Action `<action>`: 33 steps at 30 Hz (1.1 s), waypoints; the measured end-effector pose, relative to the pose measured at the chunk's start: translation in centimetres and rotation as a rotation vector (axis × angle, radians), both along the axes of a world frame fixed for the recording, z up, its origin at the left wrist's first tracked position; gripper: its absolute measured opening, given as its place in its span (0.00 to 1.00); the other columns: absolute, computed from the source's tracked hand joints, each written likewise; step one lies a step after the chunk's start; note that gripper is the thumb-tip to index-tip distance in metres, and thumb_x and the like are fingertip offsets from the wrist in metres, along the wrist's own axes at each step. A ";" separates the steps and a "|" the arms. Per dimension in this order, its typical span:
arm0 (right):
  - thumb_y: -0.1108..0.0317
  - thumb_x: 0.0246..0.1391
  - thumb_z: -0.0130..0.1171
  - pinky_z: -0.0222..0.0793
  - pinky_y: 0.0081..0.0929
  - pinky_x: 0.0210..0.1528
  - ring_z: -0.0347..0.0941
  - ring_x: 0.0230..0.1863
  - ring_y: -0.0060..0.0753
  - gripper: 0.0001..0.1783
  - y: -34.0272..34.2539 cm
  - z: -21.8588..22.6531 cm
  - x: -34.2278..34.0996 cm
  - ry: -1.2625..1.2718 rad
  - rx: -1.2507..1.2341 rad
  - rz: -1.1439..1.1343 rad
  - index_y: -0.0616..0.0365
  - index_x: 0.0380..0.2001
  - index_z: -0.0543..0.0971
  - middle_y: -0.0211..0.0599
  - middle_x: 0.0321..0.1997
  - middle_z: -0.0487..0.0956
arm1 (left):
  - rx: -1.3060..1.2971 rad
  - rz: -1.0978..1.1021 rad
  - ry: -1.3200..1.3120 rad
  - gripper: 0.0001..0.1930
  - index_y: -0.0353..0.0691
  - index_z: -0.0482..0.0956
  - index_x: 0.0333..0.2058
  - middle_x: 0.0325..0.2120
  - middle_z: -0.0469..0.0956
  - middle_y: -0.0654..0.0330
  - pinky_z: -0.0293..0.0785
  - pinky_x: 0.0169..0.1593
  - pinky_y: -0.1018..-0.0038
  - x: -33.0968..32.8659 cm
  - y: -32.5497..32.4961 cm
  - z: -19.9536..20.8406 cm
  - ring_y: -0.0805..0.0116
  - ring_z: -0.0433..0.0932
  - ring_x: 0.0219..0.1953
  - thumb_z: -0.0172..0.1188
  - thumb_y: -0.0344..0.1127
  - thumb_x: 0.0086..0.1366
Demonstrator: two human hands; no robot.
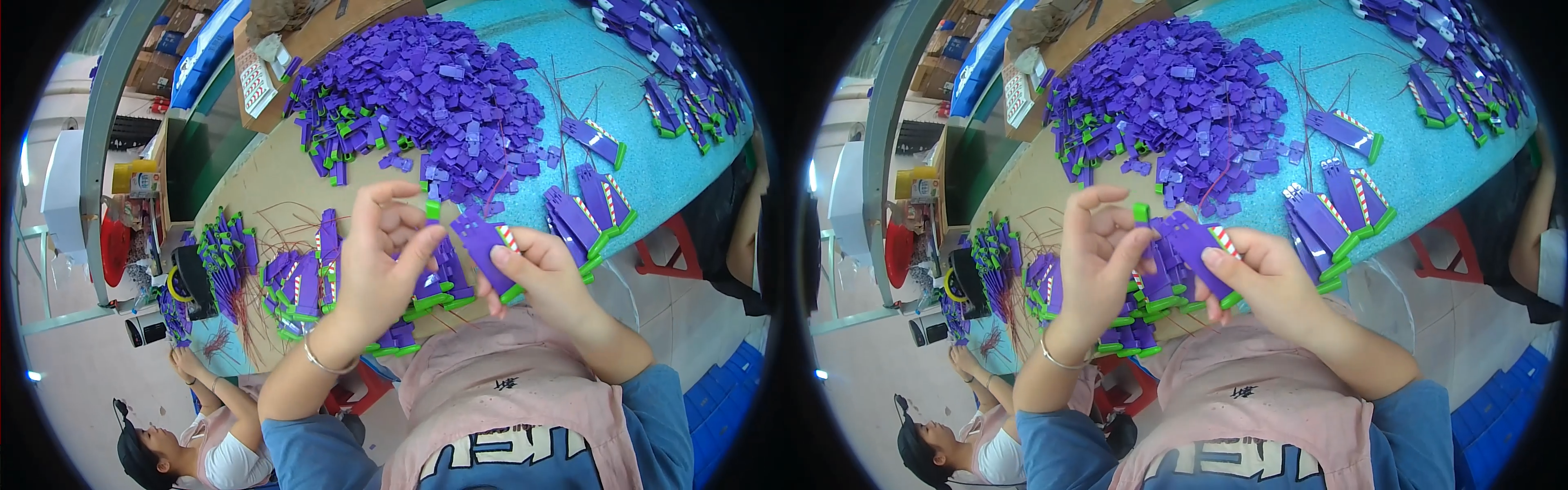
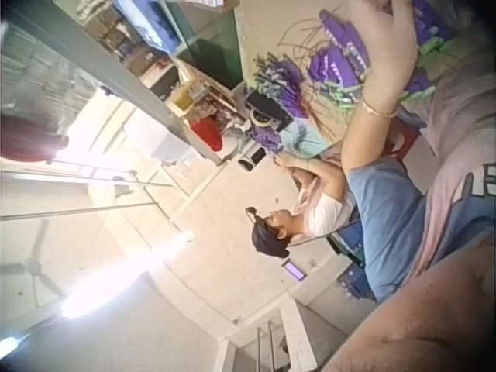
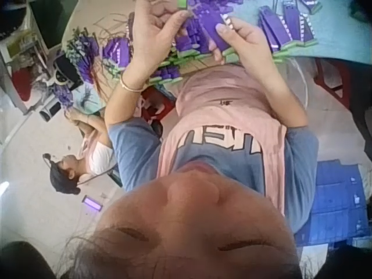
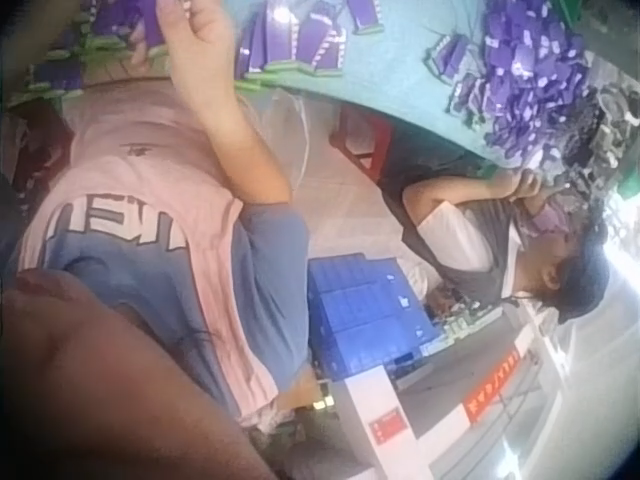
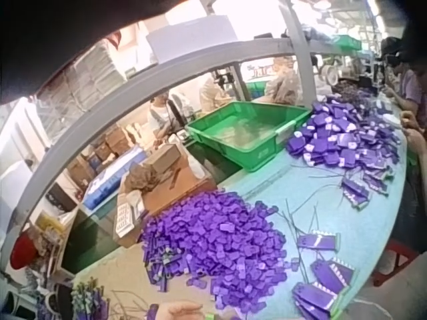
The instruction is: The person assembles plastic toy parts by fitting pieces together by hand and stacking the assembled items on the table.
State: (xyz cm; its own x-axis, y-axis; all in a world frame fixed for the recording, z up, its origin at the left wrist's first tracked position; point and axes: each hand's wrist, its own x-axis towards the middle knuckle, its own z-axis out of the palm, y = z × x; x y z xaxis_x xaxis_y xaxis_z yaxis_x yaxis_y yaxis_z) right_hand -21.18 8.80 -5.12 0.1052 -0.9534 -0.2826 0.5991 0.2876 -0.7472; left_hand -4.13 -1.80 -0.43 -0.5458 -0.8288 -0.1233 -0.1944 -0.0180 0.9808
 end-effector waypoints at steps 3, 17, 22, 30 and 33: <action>0.62 0.68 0.49 0.71 0.21 0.24 0.76 0.24 0.24 0.13 -0.1 -0.3 0.5 -0.076 -0.003 0.004 0.63 0.38 0.74 0.35 0.29 0.78 | 0.041 -0.031 0.027 0.18 0.33 0.67 0.50 0.33 0.75 0.58 0.73 0.31 0.82 -0.2 1.3 -0.2 0.76 0.76 0.29 0.59 0.20 0.63; 0.72 0.50 0.65 0.73 0.34 0.42 0.77 0.35 0.44 0.36 1.2 0.9 -0.3 0.844 -0.455 -0.072 0.61 0.63 0.64 0.49 0.42 0.78 | 0.008 -0.367 -0.393 0.09 0.33 0.75 0.26 0.29 0.76 0.61 0.69 0.31 0.77 -1.2 1.8 0.9 0.79 0.73 0.31 0.64 0.30 0.62; 0.76 0.53 0.60 0.71 0.42 0.49 0.75 0.50 0.61 0.48 2.4 0.3 -0.3 0.680 -0.351 0.048 0.57 0.71 0.45 0.59 0.53 0.74 | -0.013 -0.381 -0.260 0.09 0.33 0.75 0.28 0.28 0.74 0.62 0.68 0.33 0.77 -1.8 2.8 -1.0 0.79 0.71 0.30 0.63 0.31 0.63; 0.70 0.60 0.54 0.70 0.40 0.50 0.75 0.47 0.57 0.29 4.1 0.3 -2.1 0.634 -0.380 0.054 0.63 0.63 0.62 0.56 0.48 0.76 | 0.133 -0.377 0.100 0.10 0.34 0.75 0.30 0.28 0.73 0.65 0.69 0.37 0.75 -3.3 -3.1 -0.9 0.73 0.72 0.32 0.52 0.33 0.69; 0.66 0.60 0.55 0.69 0.40 0.45 0.74 0.42 0.54 0.22 3.8 1.1 -2.2 0.713 -0.444 0.216 0.65 0.55 0.71 0.52 0.43 0.75 | -0.587 -0.432 -0.399 0.07 0.36 0.75 0.35 0.28 0.72 0.56 0.72 0.39 0.68 -5.5 -2.0 -2.5 0.60 0.74 0.34 0.62 0.26 0.57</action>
State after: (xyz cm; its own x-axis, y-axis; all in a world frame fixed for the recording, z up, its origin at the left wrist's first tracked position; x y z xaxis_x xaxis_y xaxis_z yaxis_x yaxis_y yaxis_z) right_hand -23.37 12.65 -3.97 0.2361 -0.9707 0.0437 -0.0890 -0.0664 -0.9938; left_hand -9.61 -3.76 -2.92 -0.8373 -0.5466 0.0120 -0.4025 0.6310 0.6632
